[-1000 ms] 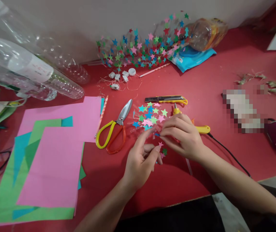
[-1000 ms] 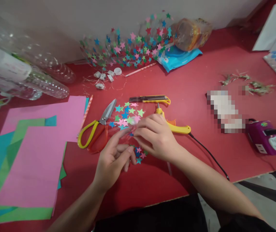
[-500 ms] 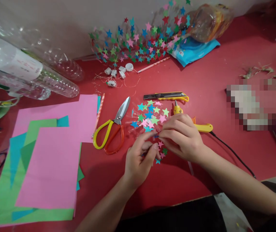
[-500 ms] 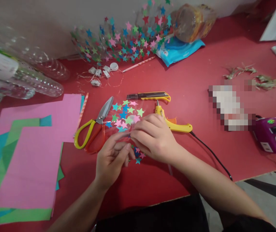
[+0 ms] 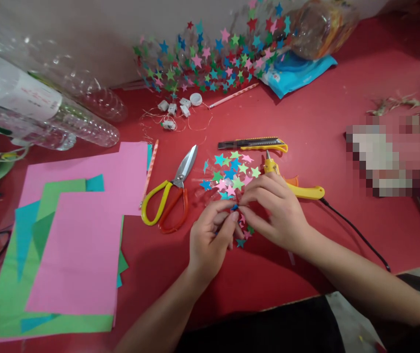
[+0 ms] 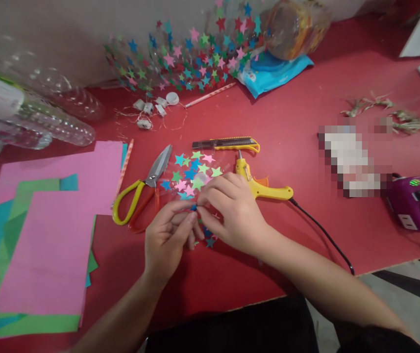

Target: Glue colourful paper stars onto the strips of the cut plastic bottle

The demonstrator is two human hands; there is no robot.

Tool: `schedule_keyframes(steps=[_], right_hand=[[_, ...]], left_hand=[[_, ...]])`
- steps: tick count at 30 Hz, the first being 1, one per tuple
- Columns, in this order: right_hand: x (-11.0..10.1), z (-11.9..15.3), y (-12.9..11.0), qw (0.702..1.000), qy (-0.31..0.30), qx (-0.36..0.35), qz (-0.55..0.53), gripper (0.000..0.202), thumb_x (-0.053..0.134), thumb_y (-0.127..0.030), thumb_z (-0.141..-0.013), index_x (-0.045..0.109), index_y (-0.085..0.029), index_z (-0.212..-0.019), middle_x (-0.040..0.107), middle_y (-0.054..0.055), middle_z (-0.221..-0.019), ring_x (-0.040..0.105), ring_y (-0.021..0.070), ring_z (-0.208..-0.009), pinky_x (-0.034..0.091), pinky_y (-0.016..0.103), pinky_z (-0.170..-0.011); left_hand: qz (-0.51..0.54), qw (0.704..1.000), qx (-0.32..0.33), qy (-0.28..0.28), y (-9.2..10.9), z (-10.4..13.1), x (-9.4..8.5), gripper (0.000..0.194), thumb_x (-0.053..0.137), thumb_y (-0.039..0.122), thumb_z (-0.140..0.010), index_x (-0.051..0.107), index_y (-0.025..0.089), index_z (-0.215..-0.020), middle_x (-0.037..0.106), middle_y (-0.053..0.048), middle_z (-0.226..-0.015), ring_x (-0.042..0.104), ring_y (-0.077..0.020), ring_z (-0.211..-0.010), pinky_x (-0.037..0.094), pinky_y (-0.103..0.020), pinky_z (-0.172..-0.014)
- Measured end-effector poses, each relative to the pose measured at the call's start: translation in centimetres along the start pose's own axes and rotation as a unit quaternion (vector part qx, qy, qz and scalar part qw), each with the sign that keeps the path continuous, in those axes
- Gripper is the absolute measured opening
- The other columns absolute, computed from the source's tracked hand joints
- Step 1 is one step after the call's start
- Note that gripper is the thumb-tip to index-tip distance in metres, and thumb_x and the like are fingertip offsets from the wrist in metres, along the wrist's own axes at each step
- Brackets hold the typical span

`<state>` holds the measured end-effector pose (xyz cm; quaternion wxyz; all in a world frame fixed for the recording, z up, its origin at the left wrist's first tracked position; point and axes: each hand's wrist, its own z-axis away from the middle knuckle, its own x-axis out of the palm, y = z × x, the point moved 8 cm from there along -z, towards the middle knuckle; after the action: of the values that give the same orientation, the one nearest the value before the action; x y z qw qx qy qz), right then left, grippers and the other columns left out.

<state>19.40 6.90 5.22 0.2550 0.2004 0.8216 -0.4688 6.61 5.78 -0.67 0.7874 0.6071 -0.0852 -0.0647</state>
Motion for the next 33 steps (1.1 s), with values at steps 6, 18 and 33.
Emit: schedule_keyframes(steps=[6, 18, 33], right_hand=[[0.1, 0.1, 0.0, 1.0, 0.008, 0.016, 0.001, 0.008, 0.06, -0.015, -0.085, 0.057, -0.02, -0.08, 0.064, 0.001, -0.083, 0.057, 0.0169, -0.08, 0.045, 0.035, -0.076], [-2.5, 0.4, 0.3, 0.994, 0.111, -0.013, -0.011, 0.01, 0.056, -0.012, -0.087, 0.059, -0.022, -0.086, 0.063, 0.002, -0.086, 0.059, 0.0171, -0.083, 0.048, 0.036, -0.078], [-3.7, 0.4, 3.2, 0.987, 0.157, -0.02, 0.023, 0.011, 0.051, -0.019, -0.088, 0.057, -0.022, -0.079, 0.062, 0.002, -0.082, 0.057, 0.0184, -0.082, 0.047, 0.037, -0.079]], left_hand=[[0.006, 0.999, -0.013, 0.039, 0.0, -0.1, -0.1, 0.01, 0.062, 0.023, -0.086, 0.062, 0.019, -0.094, 0.06, 0.007, -0.047, 0.042, -0.0032, -0.032, 0.033, -0.012, -0.035], [0.019, 0.994, -0.03, 0.1, 0.0, -1.1, -2.6, 0.01, 0.066, 0.03, -0.083, 0.064, 0.021, -0.087, 0.049, 0.01, -0.037, 0.033, -0.0031, -0.028, 0.02, -0.014, -0.029], [-0.01, 0.995, 0.002, 0.102, 1.6, -3.2, -2.4, 0.014, 0.074, 0.027, -0.068, 0.07, 0.017, -0.076, 0.039, 0.01, -0.038, 0.028, -0.0024, -0.032, 0.018, -0.018, -0.033]])
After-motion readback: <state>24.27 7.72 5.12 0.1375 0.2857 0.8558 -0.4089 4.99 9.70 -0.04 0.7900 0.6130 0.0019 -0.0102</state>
